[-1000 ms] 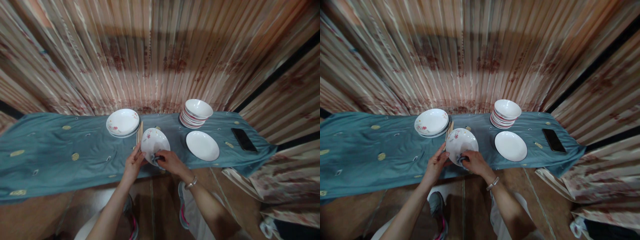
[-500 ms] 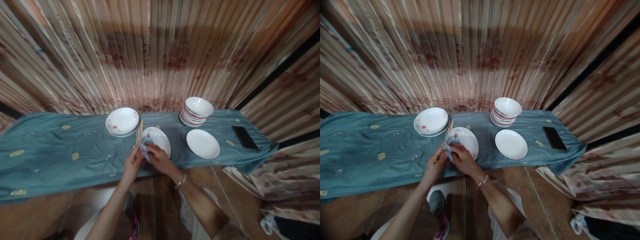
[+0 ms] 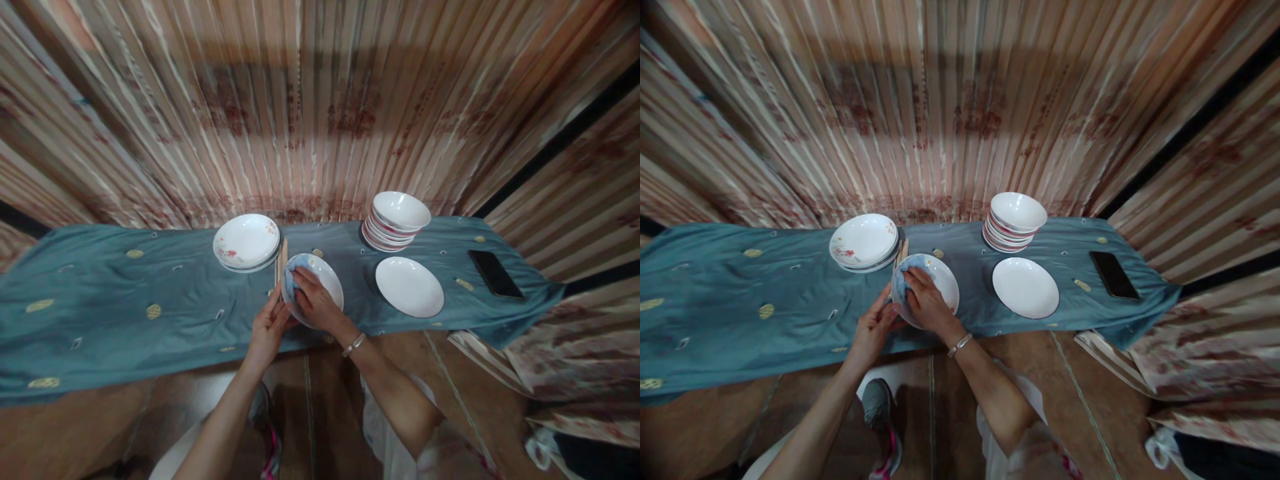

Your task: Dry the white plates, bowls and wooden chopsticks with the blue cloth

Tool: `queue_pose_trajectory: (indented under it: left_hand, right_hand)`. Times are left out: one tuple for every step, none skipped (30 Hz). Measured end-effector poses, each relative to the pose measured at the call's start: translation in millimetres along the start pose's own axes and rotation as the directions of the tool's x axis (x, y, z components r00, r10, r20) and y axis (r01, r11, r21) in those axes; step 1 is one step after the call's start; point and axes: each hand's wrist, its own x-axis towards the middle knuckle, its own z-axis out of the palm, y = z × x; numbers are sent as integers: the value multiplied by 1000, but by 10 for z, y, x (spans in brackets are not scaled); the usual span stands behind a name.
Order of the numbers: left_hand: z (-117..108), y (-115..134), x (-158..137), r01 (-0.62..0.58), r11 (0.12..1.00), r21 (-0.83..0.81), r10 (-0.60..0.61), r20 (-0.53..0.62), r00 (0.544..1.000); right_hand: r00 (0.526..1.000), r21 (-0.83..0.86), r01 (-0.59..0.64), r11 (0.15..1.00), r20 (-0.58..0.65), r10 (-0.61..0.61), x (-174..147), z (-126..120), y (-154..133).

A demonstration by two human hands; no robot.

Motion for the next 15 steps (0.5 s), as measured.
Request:
queue_pose_trajectory:
  left_hand:
    - [0, 1, -2, 2, 1000, 2, -2, -3, 1000]
    - [1, 2, -4, 3, 1000, 4, -3, -5, 1000]
    - [2, 2, -6, 3, 1000, 2, -3, -7, 1000]
    - [3, 1, -8, 2, 1000, -1, -2, -6, 1000]
    - [3, -1, -9, 1, 1000, -5, -1, -4, 1000]
    - [4, -4, -11, 0, 1000, -9, 0, -3, 1000]
    - [4, -8, -14, -1, 1000, -13, 1, -2, 1000]
    - [4, -11, -18, -2, 1000, -16, 2, -1, 1000]
    - [3, -14, -22, -3, 1000, -16, 3, 0, 1000]
    - [2, -17, -26, -4, 1000, -15, 4, 2, 1000]
    - [2, -18, -31, -4, 1000, -13, 4, 4, 1000]
    - [1, -18, -36, -5, 1000, -10, 5, 6, 1000]
    - [0, -17, -40, -5, 1000, -9, 5, 7, 1000]
    - [-1, -16, -42, -5, 1000, -8, 5, 8, 1000]
    - [-3, -15, -44, -4, 1000, -6, 5, 9, 1000]
  right_hand:
    - [1000, -17, -1, 1000, 2, 1, 9, 0, 29]
    - [1000, -35, -3, 999, 7, 4, 15, -3, 56]
    - [1000, -55, -5, 998, 14, 6, 18, -7, 80]
    - [1000, -75, -6, 997, 21, 8, 17, -12, 103]
    - [1000, -95, -6, 995, 26, 9, 11, -18, 124]
    - [1000, -112, -8, 994, 26, 11, 2, -23, 143]
    - [1000, -125, -11, 992, 22, 14, -11, -28, 162]
    - [1000, -133, -15, 991, 16, 17, -27, -32, 180]
    - [1000, -140, -19, 990, 9, 20, -45, -34, 196]
    - [1000, -145, -22, 989, 4, 23, -63, -35, 210]
    - [1000, -152, -27, 988, -1, 28, -82, -36, 222]
    - [999, -160, -33, 987, -5, 33, -101, -37, 232]
    - [999, -168, -37, 985, -7, 37, -120, -40, 239]
    - [999, -175, -41, 984, -5, 41, -141, -44, 244]
    - [999, -181, -46, 982, 0, 47, -164, -51, 245]
